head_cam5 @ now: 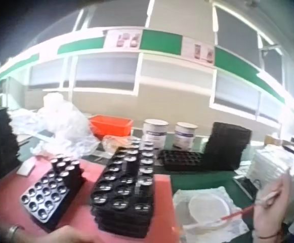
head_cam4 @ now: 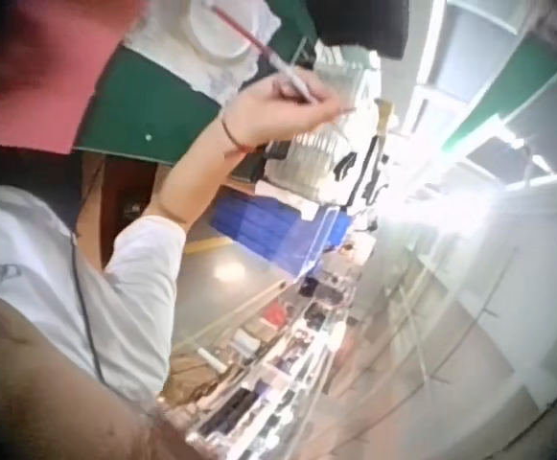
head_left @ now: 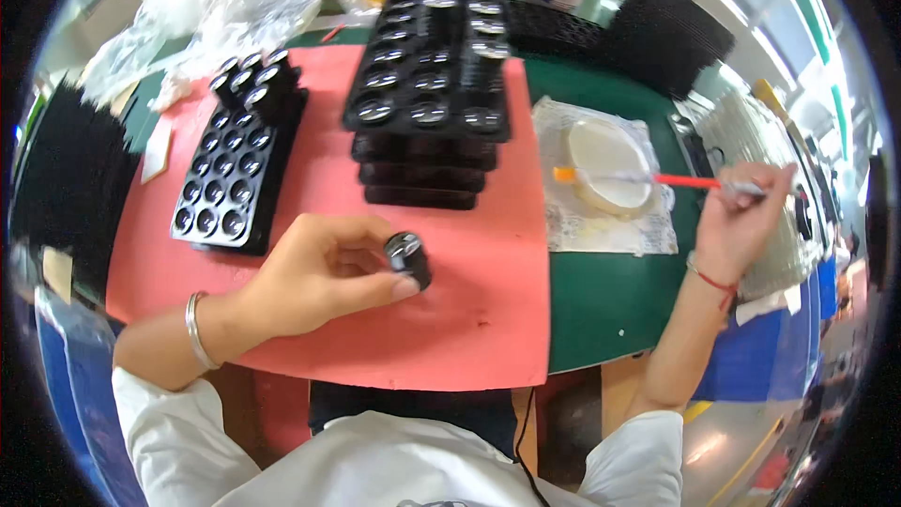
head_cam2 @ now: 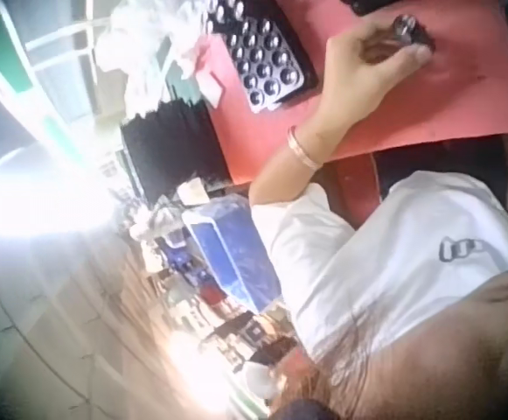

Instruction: Applying adhesive to small electronic components using a brush at a factory assembly station.

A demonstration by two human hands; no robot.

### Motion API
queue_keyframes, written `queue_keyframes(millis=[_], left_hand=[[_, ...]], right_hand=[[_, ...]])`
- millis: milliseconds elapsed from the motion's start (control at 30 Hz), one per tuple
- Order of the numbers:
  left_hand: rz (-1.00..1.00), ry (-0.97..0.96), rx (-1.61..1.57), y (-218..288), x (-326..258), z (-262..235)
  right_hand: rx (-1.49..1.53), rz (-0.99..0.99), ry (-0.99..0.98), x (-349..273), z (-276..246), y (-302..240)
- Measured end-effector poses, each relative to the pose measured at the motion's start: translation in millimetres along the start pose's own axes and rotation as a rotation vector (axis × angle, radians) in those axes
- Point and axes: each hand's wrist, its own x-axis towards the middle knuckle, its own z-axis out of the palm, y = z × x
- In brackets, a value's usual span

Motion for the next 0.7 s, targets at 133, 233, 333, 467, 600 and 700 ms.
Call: queue_keyframes(millis=[133,233,333,467,600,700], left_hand=[[-0.078,0.009,-0.124,7,0,-5],[-0.04,0.01,-0.142,2,3,-6],[-0.023,0.026,-0.143,-4,1,-7],[-0.023,0.002,-0.157,-5,1,-7],[-0.024,-0.009,-0.165,-2,1,-6],[-0.004,-0.031,-0.201,0,0,-6]], right_hand=[[-0.078,-0.027,-0.392,-19,5,8],[-0.186,-0.075,-0.546,-32,2,10],[-0.24,-0.09,-0.614,-36,4,17],[-0.316,-0.123,-0.656,-37,5,16],[-0.378,-0.138,-0.682,-36,8,15],[-0.411,-0.131,-0.664,-34,7,14]])
